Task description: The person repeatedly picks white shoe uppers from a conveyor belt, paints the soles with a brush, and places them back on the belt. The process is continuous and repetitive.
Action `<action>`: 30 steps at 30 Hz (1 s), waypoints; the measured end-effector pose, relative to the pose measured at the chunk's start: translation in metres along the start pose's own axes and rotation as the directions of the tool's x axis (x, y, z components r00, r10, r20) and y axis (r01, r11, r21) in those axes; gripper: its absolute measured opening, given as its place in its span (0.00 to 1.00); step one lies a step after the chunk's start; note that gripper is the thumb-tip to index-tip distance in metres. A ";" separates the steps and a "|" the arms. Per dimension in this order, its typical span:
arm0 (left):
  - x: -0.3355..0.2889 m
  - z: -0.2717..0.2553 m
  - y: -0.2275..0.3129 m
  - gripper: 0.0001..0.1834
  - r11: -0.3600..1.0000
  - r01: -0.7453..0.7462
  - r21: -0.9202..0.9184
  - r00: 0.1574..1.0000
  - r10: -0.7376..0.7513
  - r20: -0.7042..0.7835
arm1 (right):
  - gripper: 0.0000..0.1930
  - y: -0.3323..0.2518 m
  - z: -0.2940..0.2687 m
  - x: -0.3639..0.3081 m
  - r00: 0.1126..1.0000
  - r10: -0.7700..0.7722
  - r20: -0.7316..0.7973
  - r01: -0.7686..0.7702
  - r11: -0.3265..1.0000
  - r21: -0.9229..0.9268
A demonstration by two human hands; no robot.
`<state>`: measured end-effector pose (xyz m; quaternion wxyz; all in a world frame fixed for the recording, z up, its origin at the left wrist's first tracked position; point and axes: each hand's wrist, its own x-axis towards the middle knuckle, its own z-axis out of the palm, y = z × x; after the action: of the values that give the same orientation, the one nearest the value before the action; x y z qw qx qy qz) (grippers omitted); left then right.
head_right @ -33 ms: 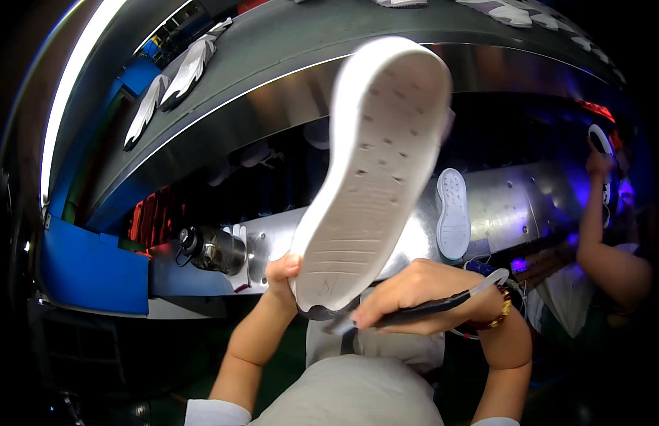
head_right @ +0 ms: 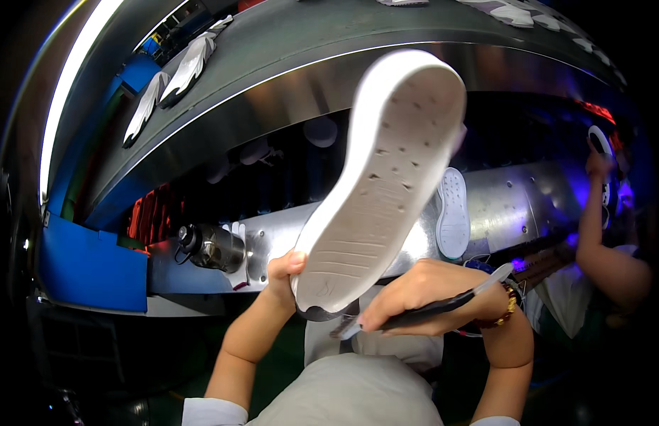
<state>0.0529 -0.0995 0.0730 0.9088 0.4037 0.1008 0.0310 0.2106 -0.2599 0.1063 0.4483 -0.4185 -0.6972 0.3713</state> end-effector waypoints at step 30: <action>-0.016 0.009 0.036 0.38 0.737 0.566 0.369 0.823 -0.532 -0.201 | 0.10 0.010 -0.011 -0.040 0.991 0.132 0.037 -0.112 0.934 -0.338</action>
<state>0.0405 -0.0842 0.1078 0.7660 0.5366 0.2568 -0.2438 0.2337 -0.2917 0.0887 0.3258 -0.5201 -0.7356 0.2867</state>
